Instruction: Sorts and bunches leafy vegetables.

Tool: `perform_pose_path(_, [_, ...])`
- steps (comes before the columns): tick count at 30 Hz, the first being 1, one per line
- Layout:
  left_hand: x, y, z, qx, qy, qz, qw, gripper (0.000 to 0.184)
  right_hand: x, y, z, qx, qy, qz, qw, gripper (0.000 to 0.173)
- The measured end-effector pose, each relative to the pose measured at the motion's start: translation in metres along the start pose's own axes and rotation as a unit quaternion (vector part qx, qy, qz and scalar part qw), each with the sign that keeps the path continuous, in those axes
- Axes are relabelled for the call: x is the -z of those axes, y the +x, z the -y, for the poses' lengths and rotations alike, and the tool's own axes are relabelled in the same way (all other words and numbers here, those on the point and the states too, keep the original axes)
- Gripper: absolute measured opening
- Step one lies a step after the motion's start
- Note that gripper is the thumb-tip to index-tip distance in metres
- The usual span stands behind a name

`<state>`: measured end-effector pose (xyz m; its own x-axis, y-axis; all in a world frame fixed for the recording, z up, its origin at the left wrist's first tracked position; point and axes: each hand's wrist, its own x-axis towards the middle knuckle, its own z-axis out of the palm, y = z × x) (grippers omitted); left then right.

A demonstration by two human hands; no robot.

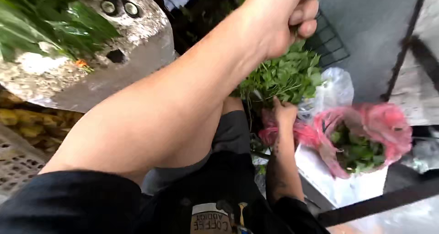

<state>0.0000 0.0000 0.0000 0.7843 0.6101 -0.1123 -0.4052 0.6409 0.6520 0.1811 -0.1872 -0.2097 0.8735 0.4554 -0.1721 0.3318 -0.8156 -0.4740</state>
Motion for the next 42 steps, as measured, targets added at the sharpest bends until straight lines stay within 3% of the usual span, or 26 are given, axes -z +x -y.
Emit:
perform_pose_path(2, [-0.002,0.001,-0.003,-0.004,0.038,0.032,0.999,0.012,0.000,-0.001,-0.001,-0.017,0.041,-0.018,0.999,0.061])
perform_pose_path(4, [-0.004,-0.002,-0.004,0.014,0.106,0.060,0.992,0.032,0.005,0.001,0.011,-0.027,0.057,-0.033,0.997,0.061])
perform_pose_path(8, [-0.005,-0.006,0.015,0.028,0.188,0.018,0.982,0.033,0.012,0.012,0.012,-0.038,0.031,0.036,0.998,0.073])
perform_pose_path(11, [0.008,-0.001,0.010,0.026,0.171,-0.036,0.984,0.027,0.016,0.012,0.017,-0.006,0.070,0.067,0.995,0.053])
perform_pose_path(14, [0.013,-0.003,-0.002,0.010,0.136,-0.085,0.987,0.025,0.054,-0.002,0.026,-0.002,0.138,0.094,0.986,0.038])
perform_pose_path(20, [0.011,-0.006,-0.002,-0.008,0.156,-0.113,0.981,0.027,0.125,-0.047,0.058,0.127,0.252,-0.008,0.959,0.027])
perform_pose_path(21, [0.009,-0.005,0.001,-0.001,0.171,-0.113,0.979,0.029,0.129,-0.050,0.064,0.150,0.280,-0.025,0.948,0.026])
perform_pose_path(24, [0.004,-0.003,0.012,0.025,0.186,-0.102,0.977,0.029,0.131,-0.054,0.079,0.209,0.362,-0.064,0.906,0.046])
perform_pose_path(30, [0.003,0.003,0.023,0.037,0.181,-0.095,0.978,0.026,0.129,-0.056,0.096,0.296,0.450,-0.089,0.837,0.034])
perform_pose_path(35, [-0.005,-0.001,0.036,0.082,0.200,-0.087,0.973,0.025,0.113,-0.065,0.116,0.344,0.656,-0.017,0.671,0.021])
perform_pose_path(37, [-0.009,-0.003,0.040,0.094,0.183,-0.058,0.977,0.026,0.108,-0.071,0.125,0.342,0.697,0.031,0.630,0.019])
perform_pose_path(40, [-0.012,-0.005,0.037,0.084,0.151,0.008,0.985,0.024,0.095,-0.076,0.135,0.347,0.711,0.081,0.606,0.015])
perform_pose_path(42, [-0.014,-0.008,0.032,0.069,0.159,0.037,0.984,0.031,0.087,-0.076,0.137,0.349,0.701,0.090,0.616,0.012])
